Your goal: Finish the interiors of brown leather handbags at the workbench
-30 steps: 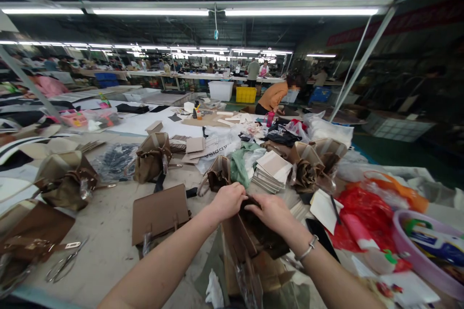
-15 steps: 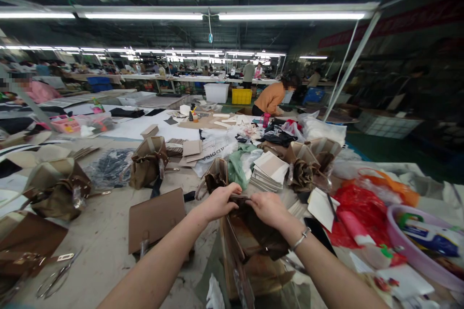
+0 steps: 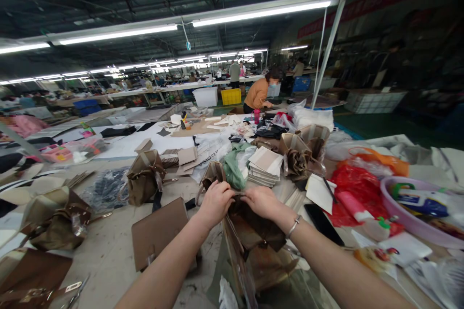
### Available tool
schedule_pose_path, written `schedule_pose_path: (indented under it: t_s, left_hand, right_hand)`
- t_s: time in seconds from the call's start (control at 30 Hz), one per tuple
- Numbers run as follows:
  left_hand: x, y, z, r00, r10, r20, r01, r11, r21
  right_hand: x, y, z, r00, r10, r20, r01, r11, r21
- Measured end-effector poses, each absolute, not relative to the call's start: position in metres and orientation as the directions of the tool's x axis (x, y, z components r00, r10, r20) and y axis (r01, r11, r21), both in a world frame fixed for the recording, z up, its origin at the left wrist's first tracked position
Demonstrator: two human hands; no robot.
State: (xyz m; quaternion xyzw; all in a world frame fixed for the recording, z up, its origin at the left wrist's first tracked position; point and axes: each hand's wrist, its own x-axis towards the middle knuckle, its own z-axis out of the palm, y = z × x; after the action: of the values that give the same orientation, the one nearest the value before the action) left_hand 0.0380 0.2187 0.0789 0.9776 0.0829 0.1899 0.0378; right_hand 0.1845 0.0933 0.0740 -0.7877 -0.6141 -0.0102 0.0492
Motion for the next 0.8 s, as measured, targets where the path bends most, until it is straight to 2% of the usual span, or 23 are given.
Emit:
schedule_pose_path:
  t_s: [0.2,0.4,0.5,0.57,0.7,0.8]
  left_hand:
    - [0.042,0.216,0.08,0.929,0.151,0.338,0.14,-0.989,0.057]
    - [0.047,0.214,0.086,0.943,0.126,0.307,0.096,-0.989,0.113]
    - [0.048,0.214,0.087,0.946,0.072,0.316,0.012,-0.982,0.186]
    - [0.048,0.215,0.083,0.935,0.07,0.348,-0.033,-0.96,0.279]
    - [0.047,0.219,0.07,0.903,0.173,0.394,-0.044,-0.873,0.485]
    - [0.045,0.222,0.062,0.889,0.237,0.392,0.002,-0.858,0.514]
  right_hand:
    - [0.182,0.092,0.079,0.256,0.965,0.05,0.964,-0.251,-0.084]
    - [0.181,0.089,0.083,0.275,0.96,0.045,0.958,-0.269,-0.099]
    - [0.181,0.088,0.083,0.27,0.962,0.049,0.959,-0.264,-0.1]
    - [0.181,0.087,0.082,0.269,0.962,0.053,0.959,-0.263,-0.103]
    - [0.181,0.087,0.081,0.263,0.963,0.058,0.961,-0.256,-0.105]
    - [0.18,0.089,0.08,0.256,0.965,0.063,0.963,-0.249,-0.104]
